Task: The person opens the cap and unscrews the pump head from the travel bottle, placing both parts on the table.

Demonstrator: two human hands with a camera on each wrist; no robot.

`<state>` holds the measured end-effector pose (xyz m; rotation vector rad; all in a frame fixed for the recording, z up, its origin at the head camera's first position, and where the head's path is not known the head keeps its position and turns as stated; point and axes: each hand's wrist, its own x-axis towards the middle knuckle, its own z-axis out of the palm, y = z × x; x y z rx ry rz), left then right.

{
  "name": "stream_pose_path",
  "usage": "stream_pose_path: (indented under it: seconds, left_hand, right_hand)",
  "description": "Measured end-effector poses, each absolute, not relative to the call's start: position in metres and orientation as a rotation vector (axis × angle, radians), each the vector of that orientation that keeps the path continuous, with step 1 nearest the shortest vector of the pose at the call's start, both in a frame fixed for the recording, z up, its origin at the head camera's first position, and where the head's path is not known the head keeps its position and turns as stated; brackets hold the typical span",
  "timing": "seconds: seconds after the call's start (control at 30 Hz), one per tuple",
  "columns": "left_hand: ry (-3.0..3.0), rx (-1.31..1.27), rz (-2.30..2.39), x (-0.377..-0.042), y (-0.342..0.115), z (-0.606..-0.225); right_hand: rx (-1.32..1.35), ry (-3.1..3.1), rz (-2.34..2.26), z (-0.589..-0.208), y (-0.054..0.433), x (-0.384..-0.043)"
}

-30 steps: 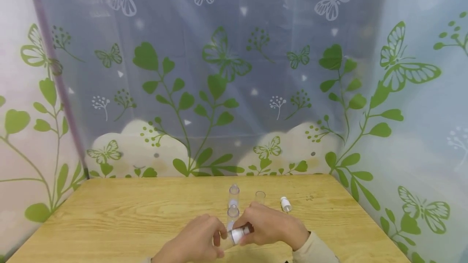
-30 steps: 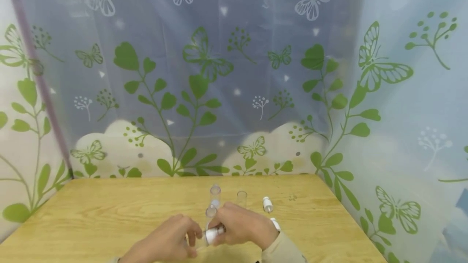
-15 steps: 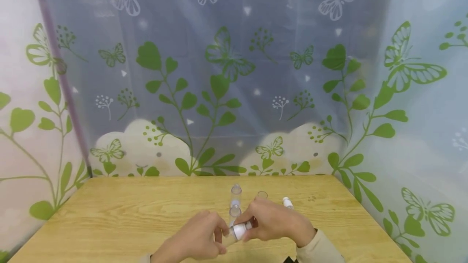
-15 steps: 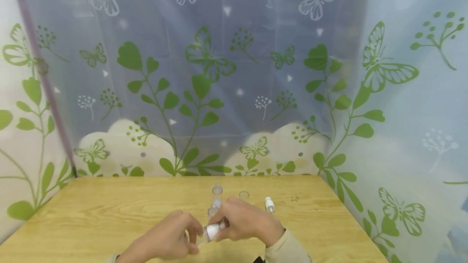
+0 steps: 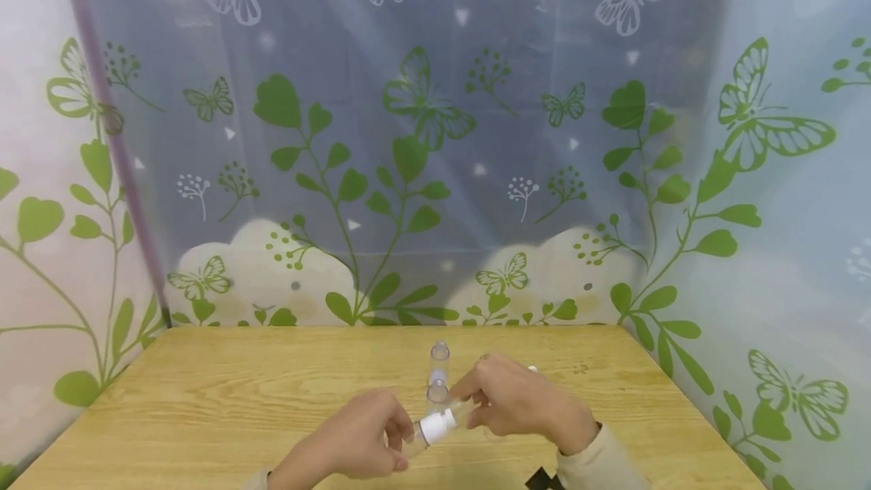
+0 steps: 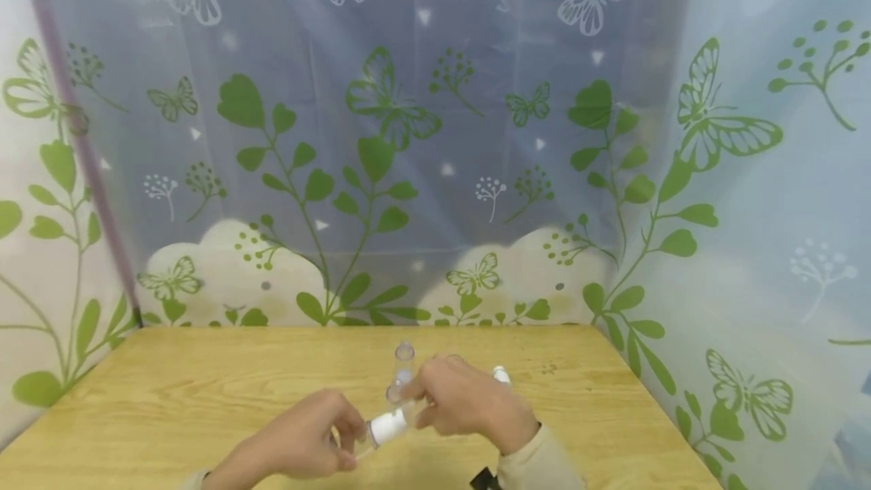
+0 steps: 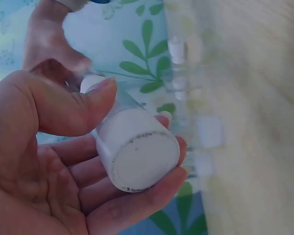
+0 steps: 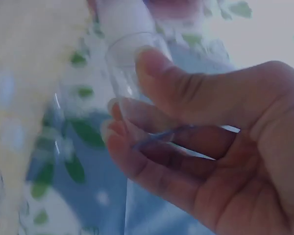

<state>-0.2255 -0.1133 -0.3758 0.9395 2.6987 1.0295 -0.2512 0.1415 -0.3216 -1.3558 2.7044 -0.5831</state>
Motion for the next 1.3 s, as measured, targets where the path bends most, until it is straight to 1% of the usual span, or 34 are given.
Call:
stream_pose_path:
  seconds: [0.17, 0.5, 0.8, 1.3]
  left_hand:
    - [2.710, 0.959, 1.010, -0.223, -0.117, -0.380]
    - [2.793, 0.960, 0.874, -0.221, -0.113, -0.380]
    - [2.807, 0.977, 0.858, -0.223, -0.115, -0.379]
    - [2.797, 0.905, 0.884, -0.222, -0.118, -0.379]
  right_hand:
    - [-1.336, 2.728, -0.603, -0.314, 0.156, -0.256]
    - [-1.267, 2.705, -0.583, -0.320, 0.155, -0.254]
    - [-1.207, 2.713, -0.456, -0.321, 0.158, -0.252]
    - [-1.090, 2.677, -0.425, -0.323, 0.167, -0.253]
